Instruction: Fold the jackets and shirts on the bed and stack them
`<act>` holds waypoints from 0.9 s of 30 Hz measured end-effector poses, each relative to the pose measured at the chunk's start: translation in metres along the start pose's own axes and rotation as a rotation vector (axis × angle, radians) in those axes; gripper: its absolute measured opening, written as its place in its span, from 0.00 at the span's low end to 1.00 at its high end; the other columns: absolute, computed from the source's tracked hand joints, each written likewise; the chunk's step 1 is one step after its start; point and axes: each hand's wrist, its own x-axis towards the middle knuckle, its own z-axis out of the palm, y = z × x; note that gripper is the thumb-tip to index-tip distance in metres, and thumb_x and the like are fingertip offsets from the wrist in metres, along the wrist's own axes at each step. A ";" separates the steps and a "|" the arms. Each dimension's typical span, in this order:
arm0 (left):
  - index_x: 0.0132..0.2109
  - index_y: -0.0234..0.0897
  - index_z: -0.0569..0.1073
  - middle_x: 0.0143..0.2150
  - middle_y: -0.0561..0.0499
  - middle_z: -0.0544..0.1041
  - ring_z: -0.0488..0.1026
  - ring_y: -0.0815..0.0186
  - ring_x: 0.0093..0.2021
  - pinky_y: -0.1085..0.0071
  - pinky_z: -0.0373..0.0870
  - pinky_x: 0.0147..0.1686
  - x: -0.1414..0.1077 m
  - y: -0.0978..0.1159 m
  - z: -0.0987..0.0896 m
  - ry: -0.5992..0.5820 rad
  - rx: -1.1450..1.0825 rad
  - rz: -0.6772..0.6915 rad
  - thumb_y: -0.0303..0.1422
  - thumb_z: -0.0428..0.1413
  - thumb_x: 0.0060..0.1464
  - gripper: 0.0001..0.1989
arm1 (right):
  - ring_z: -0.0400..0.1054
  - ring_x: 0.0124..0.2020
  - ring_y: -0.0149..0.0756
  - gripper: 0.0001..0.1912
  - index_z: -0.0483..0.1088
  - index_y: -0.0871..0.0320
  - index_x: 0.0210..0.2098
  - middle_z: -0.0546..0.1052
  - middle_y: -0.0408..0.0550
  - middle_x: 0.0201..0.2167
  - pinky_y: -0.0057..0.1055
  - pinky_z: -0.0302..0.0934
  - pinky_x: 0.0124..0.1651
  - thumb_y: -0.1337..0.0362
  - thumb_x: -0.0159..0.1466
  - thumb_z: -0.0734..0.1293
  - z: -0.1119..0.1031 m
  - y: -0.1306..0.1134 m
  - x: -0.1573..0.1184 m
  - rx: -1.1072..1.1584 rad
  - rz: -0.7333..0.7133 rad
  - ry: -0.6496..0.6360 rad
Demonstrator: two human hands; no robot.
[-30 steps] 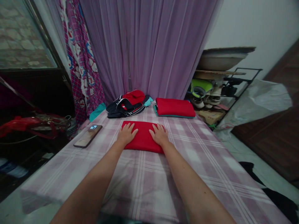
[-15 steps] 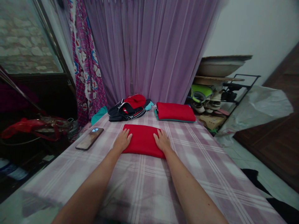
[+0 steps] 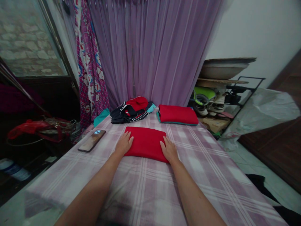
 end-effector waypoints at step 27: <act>0.63 0.31 0.67 0.67 0.38 0.66 0.59 0.56 0.69 0.57 0.52 0.69 -0.002 0.000 -0.003 -0.006 -0.022 -0.025 0.43 0.45 0.63 0.28 | 0.59 0.66 0.40 0.26 0.65 0.61 0.63 0.67 0.55 0.64 0.41 0.50 0.68 0.59 0.71 0.53 0.006 0.009 -0.001 0.108 -0.045 0.116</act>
